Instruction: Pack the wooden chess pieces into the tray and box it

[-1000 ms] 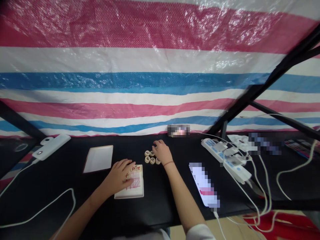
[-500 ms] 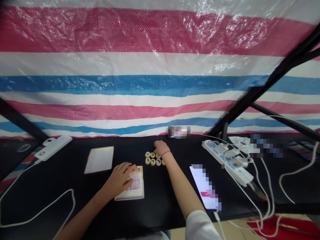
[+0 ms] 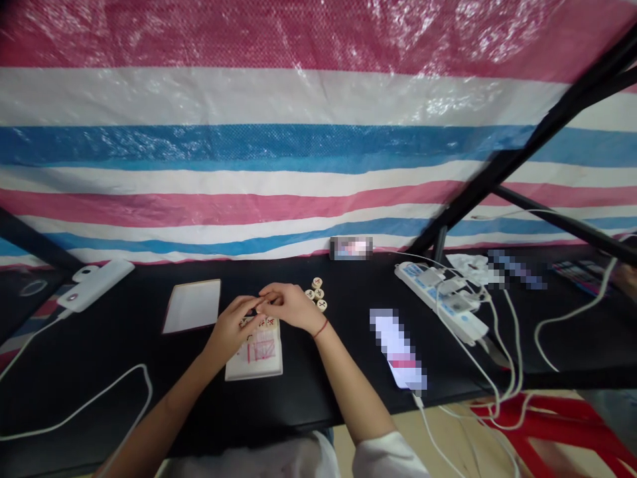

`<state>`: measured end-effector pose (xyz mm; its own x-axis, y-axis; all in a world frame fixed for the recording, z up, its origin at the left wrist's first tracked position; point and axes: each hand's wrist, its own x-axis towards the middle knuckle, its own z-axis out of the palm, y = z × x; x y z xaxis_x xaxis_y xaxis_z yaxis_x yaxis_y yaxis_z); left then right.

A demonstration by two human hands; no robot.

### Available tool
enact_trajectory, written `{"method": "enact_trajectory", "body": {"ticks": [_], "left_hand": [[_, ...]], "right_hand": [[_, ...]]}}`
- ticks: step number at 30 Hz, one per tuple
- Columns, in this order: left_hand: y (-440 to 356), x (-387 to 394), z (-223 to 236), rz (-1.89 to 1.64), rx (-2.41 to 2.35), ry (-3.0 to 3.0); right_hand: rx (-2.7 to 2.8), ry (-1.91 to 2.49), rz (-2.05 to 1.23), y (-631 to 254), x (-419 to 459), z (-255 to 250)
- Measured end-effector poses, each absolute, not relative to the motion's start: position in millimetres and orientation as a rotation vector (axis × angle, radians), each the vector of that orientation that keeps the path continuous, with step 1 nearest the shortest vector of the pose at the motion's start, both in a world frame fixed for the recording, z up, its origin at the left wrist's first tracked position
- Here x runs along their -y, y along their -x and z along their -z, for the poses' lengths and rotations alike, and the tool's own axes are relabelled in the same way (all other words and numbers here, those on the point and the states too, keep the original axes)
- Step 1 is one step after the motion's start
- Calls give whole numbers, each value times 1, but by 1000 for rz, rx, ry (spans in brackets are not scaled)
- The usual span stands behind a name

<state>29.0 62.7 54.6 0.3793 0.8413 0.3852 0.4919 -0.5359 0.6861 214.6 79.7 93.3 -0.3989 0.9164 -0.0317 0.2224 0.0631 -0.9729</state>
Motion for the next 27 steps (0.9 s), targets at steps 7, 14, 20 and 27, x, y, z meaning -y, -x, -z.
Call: {"method": "enact_trajectory", "body": {"ticks": [7,14,20,27], "left_hand": [[-17,-56,-52,-1017,-1172,-2090],[-14,-36,-37,-657,-1112,-2531],[-18,-37,-28,-603,-1208,-2706],[-15,-43,-28,-614,-1177,-2678]], "right_hand": [[1375,1149,-1428,-223,-75,-78],[1233,1177,-1415,-235,-60,-67],[1366,1290,-1336,-222,-31,-48],[1570,1257,-1116,-211,-12,-43]]}}
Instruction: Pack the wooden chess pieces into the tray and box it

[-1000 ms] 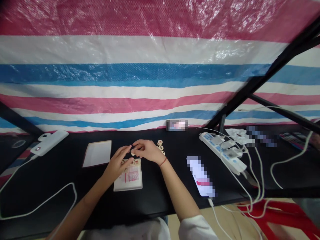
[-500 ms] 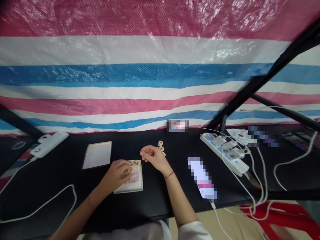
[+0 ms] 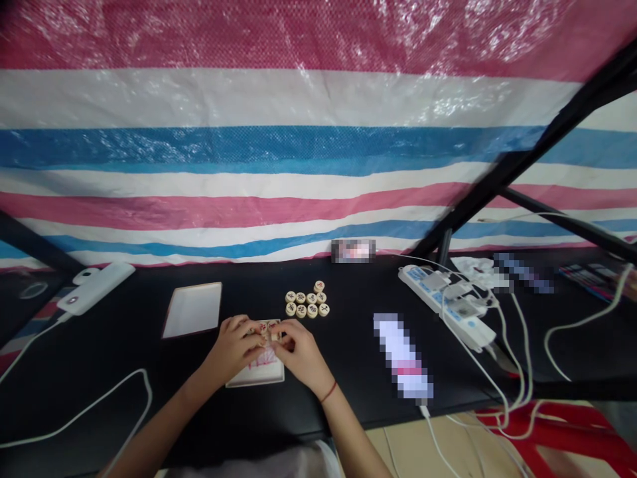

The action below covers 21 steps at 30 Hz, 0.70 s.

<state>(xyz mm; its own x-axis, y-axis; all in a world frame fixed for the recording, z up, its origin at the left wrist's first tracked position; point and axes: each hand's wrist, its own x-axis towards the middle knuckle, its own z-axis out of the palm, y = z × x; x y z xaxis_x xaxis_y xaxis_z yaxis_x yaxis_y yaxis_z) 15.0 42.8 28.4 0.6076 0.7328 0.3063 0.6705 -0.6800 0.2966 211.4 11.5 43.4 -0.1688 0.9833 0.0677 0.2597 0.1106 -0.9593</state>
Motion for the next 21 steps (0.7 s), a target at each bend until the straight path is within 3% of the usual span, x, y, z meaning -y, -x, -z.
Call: {"method": "enact_trajectory", "body": {"ticks": [7,21], "left_hand": [[-14,-41,-27,-622,-1142,-2750],[-1,-52,-29,-532,-1058,-2579]], "right_hand": [[1667,1289,-997,-209,-11,-46],[2127,1274,-401,-194,-7,-35]]}}
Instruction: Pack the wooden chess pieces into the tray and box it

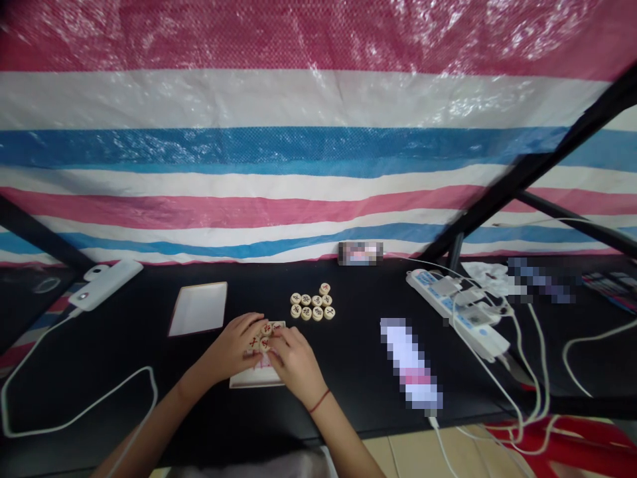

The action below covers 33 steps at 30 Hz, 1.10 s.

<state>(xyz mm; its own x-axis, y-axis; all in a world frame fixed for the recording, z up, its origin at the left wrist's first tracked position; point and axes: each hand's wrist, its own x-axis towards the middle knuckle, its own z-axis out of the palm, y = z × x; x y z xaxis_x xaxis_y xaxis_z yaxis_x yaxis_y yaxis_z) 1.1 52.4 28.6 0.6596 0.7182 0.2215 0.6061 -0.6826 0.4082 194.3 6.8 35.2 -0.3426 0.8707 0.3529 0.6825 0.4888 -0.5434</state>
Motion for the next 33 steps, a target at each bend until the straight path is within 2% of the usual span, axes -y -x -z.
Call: {"method": "enact_trajectory", "body": {"ticks": [11,18,23,26,33], "left_hand": [[-1,-51,-20,-401,-1062,-2674],[-5,-48,-20,-259,-1160,-2725],[-11,-48,-23,-257,-1216,-2701],[-13,-48,-21,-284,-1250,-2698],[-13,-47,-12,-332,-1303,-2725]], "right_hand": [[2262,1432,-240,-191,-9,-33],[1989,1370,-383,-215,-27,-44],[1719,1921,-130,-266,-90,-51],[1751,2204,-253,-281,-124,-47],[1770,2247,-417,-284,-150,-37]]}}
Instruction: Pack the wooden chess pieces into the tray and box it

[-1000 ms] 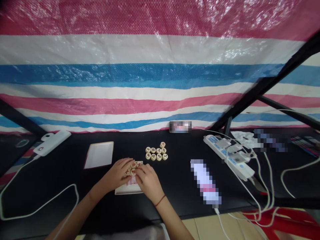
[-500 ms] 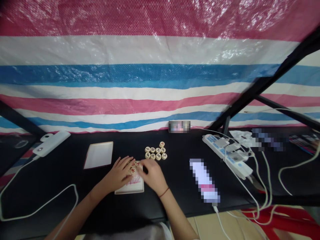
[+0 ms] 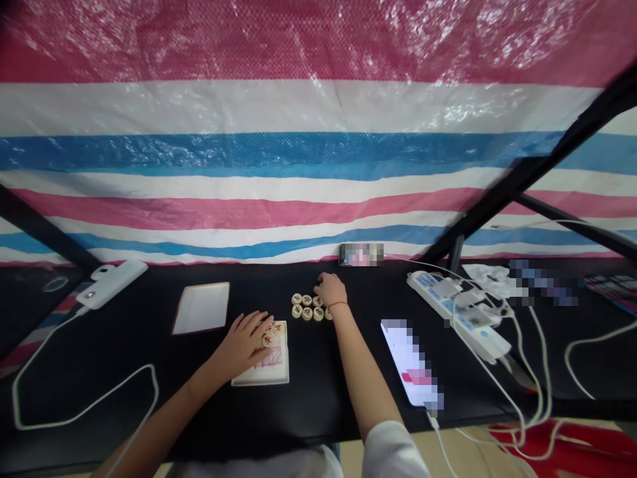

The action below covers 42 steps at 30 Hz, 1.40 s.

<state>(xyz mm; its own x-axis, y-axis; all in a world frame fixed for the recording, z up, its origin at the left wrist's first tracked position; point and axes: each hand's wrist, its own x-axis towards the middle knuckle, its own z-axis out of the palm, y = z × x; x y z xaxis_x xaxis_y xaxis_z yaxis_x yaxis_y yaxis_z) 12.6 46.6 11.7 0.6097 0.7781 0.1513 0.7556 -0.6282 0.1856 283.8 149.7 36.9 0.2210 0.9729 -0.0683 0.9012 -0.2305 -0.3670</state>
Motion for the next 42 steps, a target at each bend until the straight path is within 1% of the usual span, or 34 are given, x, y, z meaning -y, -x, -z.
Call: {"method": "enact_trajectory", "body": {"ticks": [4,7,10,12,15,18,24,34,37,42], "left_hand": [[-13,-46,-14,-425,-1285,-2734],[-14,-49,-24,-626,-1248,-2714],[-19,-55,-34,-853,-1192,-2603],[-23,-59,-39,-950,-1139,-2493],[-30,-60,-41,-1011,-1079,-2344],[-34,-56,-41,-1007,-1078,-2237],[-30,-45,-37,-838,-1123,-2393],[-31,-47,-25,-624,-965,-2689],[-33,-48,-25,-608,-984,-2721],[-35,-50,-32,-557,-1019,-2683]], "right_hand": [[1722,2170,-415,-281,-139,-53],[1708,1977,-484,-266,-112,-64],[1521,1488,-896,-237,-78,-68],[1394,1303,-1111,-219,-58,-67],[1246,1184,-1309,-203,-43,-63],[1111,1174,-1409,-203,-40,-59],[923,1253,-1327,-223,-41,-57],[940,1291,-1312,-227,-26,-49],[1035,1319,-1281,-227,-20,-43],[1391,1338,-1115,-220,-7,-43]]}}
